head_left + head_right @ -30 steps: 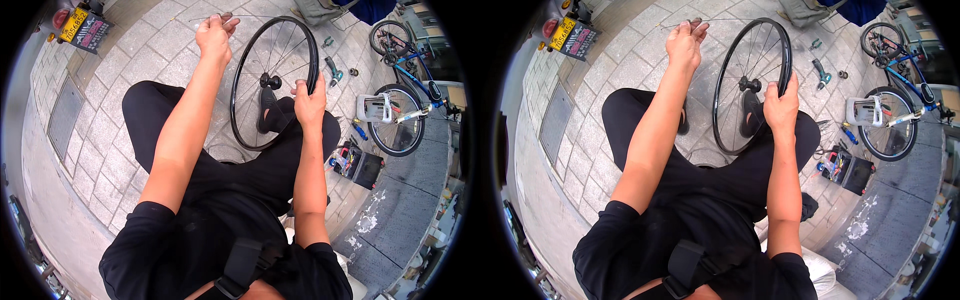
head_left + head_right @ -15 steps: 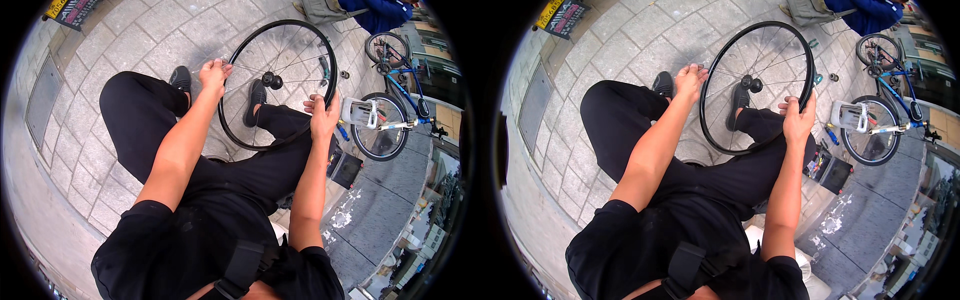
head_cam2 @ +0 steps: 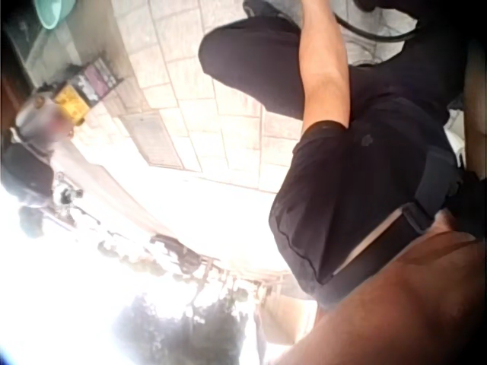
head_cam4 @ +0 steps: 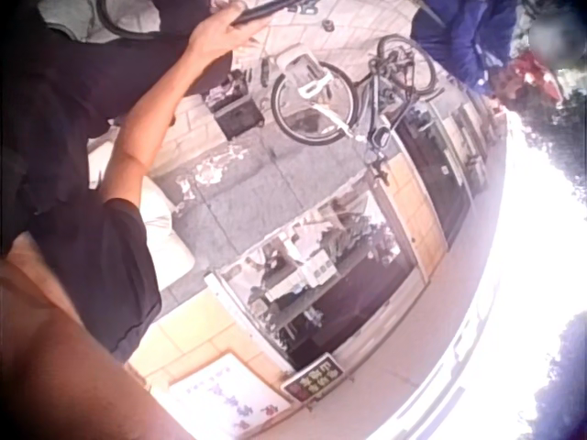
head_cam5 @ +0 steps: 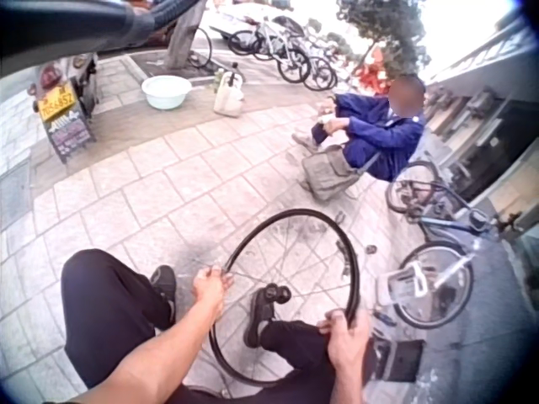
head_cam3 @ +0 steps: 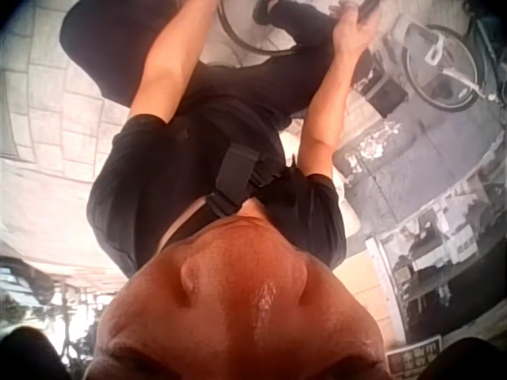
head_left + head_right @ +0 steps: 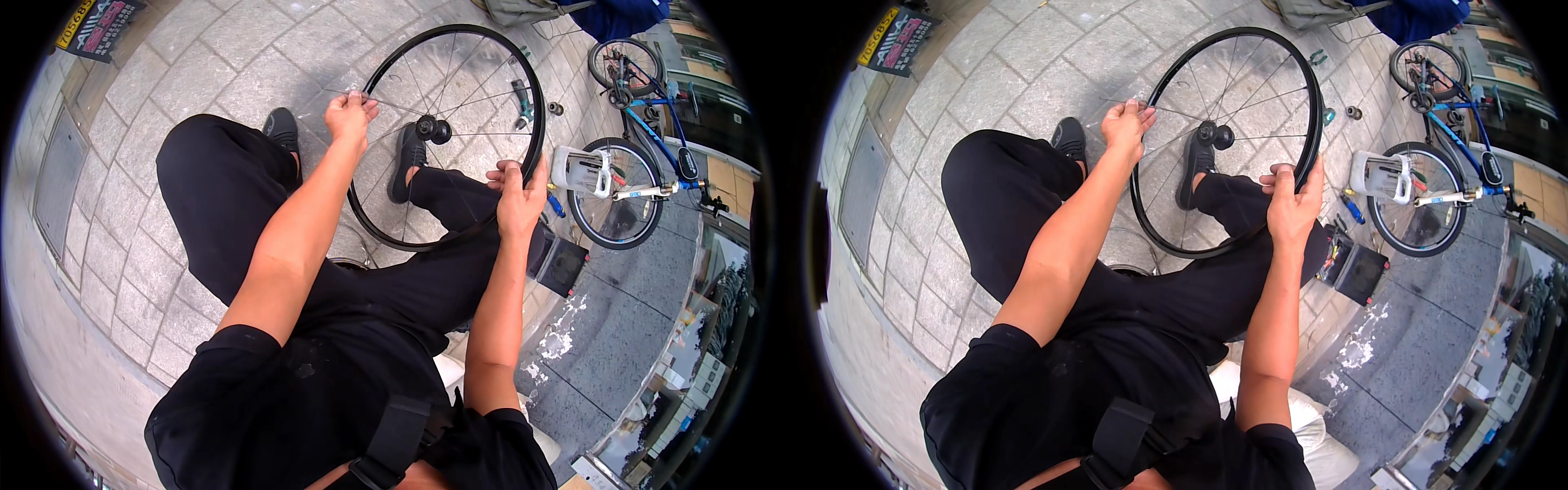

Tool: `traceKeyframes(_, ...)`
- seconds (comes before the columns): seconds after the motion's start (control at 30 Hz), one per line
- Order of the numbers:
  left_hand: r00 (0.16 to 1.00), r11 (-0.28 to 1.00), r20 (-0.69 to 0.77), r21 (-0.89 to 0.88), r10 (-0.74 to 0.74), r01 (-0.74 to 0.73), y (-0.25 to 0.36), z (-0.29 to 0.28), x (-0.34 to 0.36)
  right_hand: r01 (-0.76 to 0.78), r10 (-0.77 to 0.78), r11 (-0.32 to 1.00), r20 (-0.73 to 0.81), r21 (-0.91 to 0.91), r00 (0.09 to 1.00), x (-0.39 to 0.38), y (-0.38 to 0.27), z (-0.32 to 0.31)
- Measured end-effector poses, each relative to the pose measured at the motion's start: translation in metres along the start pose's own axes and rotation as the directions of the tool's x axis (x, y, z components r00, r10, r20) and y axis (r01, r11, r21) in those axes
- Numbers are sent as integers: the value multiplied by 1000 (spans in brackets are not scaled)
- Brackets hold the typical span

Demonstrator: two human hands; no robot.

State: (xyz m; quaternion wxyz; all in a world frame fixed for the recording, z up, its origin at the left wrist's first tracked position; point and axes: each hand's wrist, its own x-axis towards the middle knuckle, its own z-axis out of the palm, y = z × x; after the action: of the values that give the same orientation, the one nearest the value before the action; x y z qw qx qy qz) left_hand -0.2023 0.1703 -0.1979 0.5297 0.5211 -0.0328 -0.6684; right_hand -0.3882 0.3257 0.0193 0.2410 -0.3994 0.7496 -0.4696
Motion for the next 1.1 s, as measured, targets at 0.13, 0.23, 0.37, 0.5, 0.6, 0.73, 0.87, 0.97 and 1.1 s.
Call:
traceKeyframes(0.13, 1000, 1000, -6, -12, -1, 0, -6, -4, 3, 4, -4, 1000, 9, 2, 1000, 0, 0, 1)
traceKeyframes(0.23, 1000, 1000, -23, -11, 6, -6, -6, -7, 4, 5, -5, 1000, 11, 7, 1000, 0, -2, 2)
traceKeyframes(0.37, 1000, 1000, -26, 1, 14, -14, -3, -12, 3, 10, -10, 1000, 18, 0, 1000, 0, -2, 3)
traceKeyframes(0.5, 1000, 1000, -14, -12, 4, -4, -1, -13, 0, 17, -16, 1000, 19, -12, 1000, -2, -7, 5)
traceKeyframes(0.6, 1000, 1000, -10, -14, 4, -4, 0, -14, 0, 19, -19, 1000, 26, -7, 999, -3, -7, 6)
traceKeyframes(0.73, 1000, 1000, -9, -22, -1, 1, -1, -15, 1, 22, -22, 1000, 22, -9, 1000, -3, -5, 6)
traceKeyframes(0.87, 1000, 999, 3, -29, 26, -26, -3, -15, -2, 18, -18, 1000, 28, -13, 999, -3, -8, 7)
traceKeyframes(0.97, 999, 998, 5, -39, 41, -41, -4, -17, -2, 22, -22, 1000, 28, -12, 999, -4, -9, 9)
traceKeyframes(1.1, 996, 996, 29, -19, 85, -85, -4, -15, -4, 23, -23, 1000, 19, -6, 1000, -5, -6, 8)
